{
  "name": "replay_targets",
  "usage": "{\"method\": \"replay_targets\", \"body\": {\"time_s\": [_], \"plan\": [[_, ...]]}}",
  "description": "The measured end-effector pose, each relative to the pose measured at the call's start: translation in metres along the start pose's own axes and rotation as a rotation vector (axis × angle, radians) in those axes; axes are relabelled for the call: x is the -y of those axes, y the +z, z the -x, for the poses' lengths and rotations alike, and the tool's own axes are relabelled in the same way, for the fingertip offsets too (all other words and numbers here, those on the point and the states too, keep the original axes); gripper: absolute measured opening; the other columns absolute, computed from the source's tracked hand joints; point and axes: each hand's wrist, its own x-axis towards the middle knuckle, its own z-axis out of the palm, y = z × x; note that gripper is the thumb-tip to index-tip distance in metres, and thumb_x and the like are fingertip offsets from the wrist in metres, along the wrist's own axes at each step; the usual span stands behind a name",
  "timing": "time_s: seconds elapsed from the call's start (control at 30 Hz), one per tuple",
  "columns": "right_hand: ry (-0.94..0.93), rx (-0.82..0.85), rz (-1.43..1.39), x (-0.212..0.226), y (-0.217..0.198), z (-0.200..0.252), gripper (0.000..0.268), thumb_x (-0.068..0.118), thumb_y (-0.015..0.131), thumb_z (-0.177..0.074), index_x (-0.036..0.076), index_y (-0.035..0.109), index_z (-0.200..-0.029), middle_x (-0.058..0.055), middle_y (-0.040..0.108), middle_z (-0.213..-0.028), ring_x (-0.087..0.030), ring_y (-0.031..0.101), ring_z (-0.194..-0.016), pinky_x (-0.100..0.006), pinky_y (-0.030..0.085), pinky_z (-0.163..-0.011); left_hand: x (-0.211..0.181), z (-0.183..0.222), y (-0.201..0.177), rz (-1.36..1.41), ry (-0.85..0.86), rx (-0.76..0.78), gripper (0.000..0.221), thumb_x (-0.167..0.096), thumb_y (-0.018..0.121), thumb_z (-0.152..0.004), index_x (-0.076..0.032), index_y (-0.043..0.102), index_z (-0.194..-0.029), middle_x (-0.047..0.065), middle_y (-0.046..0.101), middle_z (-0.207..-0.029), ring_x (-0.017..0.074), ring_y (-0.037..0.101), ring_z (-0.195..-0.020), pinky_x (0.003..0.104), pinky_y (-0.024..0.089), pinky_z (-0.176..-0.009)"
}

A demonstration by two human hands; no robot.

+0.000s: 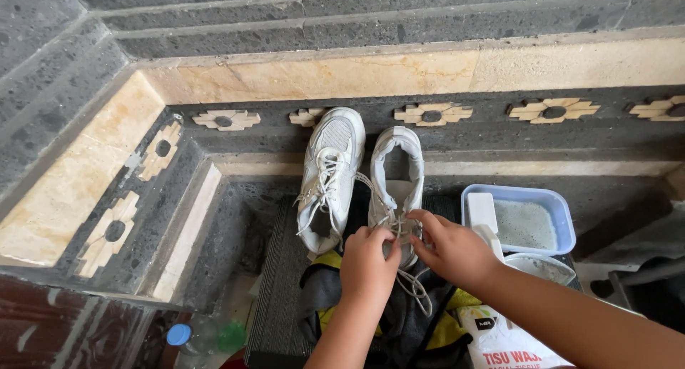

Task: Removing shoelaces from a pair of white sneakers by pulling them through the eyelets.

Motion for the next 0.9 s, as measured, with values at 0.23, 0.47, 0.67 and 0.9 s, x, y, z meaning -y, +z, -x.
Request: {"method": "replay_targets", "body": {"time_s": [0.23, 0.47, 0.67, 0.9], "plan": [[-0.050, -0.021, 0.016, 0.001, 0.003, -0.004, 0.042, 0.031, 0.057, -0.096, 0.026, 0.050, -0.137, -0.002, 0.070, -0.125, -0.032, 0.070, -0.057, -0.048, 0.049, -0.043, 0.010, 0.008, 0.009, -0.010, 0.051, 0.025, 0.011, -0.026, 0.074, -0.093, -0.015, 0.073, -0.093, 0.006, 0.055, -0.109, 0.0331, 0.054, -0.107, 0.048, 0.056, -0.066], [-0.029, -0.063, 0.081, 0.005, 0.011, -0.017, 0.032, 0.039, 0.057, -0.098, 0.028, 0.056, -0.128, 0.001, 0.071, -0.117, -0.032, 0.072, -0.075, -0.050, 0.049, -0.047, 0.027, 0.029, 0.013, 0.143, 0.312, -0.074, 0.029, -0.040, 0.069, -0.094, -0.014, 0.074, -0.104, 0.013, 0.048, -0.122, 0.0353, 0.051, -0.113, 0.050, 0.052, -0.083], [-0.074, -0.087, 0.089, 0.004, 0.016, -0.033, 0.021, 0.035, 0.056, -0.101, 0.019, 0.060, -0.114, -0.002, 0.070, -0.104, -0.032, 0.069, -0.075, -0.048, 0.049, -0.049, 0.041, 0.043, 0.016, 0.169, 0.384, -0.068, 0.055, -0.055, 0.048, -0.101, -0.010, 0.073, -0.119, 0.022, 0.040, -0.152, 0.0428, 0.041, -0.139, 0.059, 0.047, -0.098], [-0.127, -0.037, 0.031, 0.005, 0.011, -0.036, 0.015, 0.027, 0.055, -0.101, 0.014, 0.062, -0.102, -0.004, 0.065, -0.100, -0.029, 0.066, -0.076, -0.045, 0.051, -0.058, 0.045, 0.041, 0.013, 0.118, 0.450, -0.112, 0.050, -0.049, 0.048, -0.103, -0.007, 0.072, -0.118, 0.021, 0.042, -0.150, 0.0412, 0.045, -0.135, 0.057, 0.052, -0.089]]}}
